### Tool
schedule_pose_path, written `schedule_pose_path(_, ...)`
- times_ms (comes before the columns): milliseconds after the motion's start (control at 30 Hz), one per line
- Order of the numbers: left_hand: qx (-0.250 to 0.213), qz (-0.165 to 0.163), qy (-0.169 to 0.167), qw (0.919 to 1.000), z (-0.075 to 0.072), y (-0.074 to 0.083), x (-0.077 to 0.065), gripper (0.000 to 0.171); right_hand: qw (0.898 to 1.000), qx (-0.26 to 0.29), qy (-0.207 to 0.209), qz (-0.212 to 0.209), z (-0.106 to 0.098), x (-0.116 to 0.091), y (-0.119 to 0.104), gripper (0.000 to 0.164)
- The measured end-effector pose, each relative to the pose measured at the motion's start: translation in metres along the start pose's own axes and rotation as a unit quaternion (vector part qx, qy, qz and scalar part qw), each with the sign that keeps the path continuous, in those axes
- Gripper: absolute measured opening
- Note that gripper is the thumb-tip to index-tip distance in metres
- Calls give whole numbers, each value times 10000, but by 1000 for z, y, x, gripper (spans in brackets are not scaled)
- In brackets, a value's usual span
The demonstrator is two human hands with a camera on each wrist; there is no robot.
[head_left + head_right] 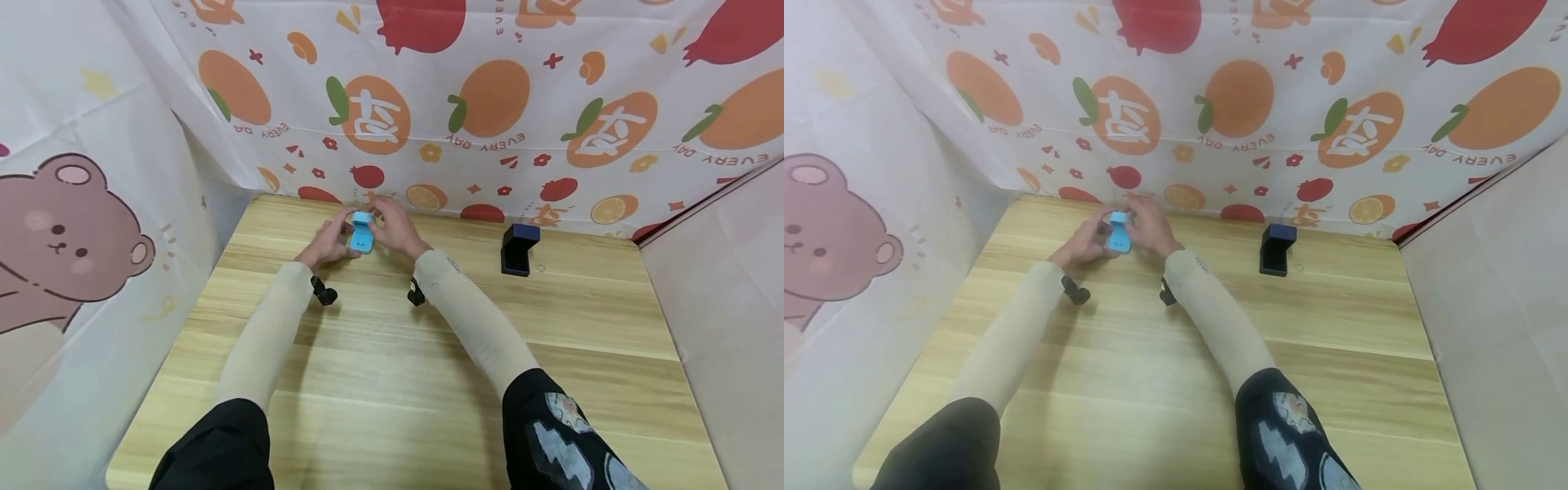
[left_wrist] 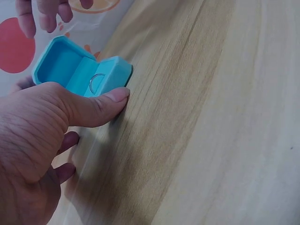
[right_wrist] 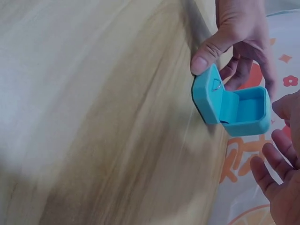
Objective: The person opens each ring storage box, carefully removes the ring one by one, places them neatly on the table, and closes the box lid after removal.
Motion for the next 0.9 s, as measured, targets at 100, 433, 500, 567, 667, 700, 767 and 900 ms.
schedule_pose_path(100,-32,-8,-2,10000,1,1,-1,100,9999,-48,-146,-58,4,-4,0,24)
schedule_pose_path(433,49,36,-11,10000,1,1,-1,100,9984,-184,-534,52,15,-11,-4,23)
schedule_pose_path(500,58,31,-3,10000,0,0,0,99,9980,-153,-599,133,15,-11,-4,24)
schedule_pose_path(567,58,28,-15,10000,-2,-1,0,99,9975,-192,-653,188,16,-11,-4,25)
schedule_pose_path(667,31,20,-31,10000,-3,0,1,100,9965,-258,-747,280,19,-12,-3,24)
schedule_pose_path(700,19,17,-38,10000,-3,0,2,100,9960,-293,-784,312,20,-12,-2,24)
schedule_pose_path(767,1,9,-51,10000,-3,1,3,100,9952,-365,-836,367,22,-13,0,23)
schedule_pose_path(900,-15,-7,-61,10000,-2,0,6,100,9945,-428,-834,463,26,-13,4,23)
Point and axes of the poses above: each hand's wrist, its own x-axis towards the middle knuckle, its own z-axis out of the palm, y = z × x, the point moved 4 cm from there along x, towards the middle knuckle, and after that the axes turned 5 degrees about -z, right-handed, at the moved point
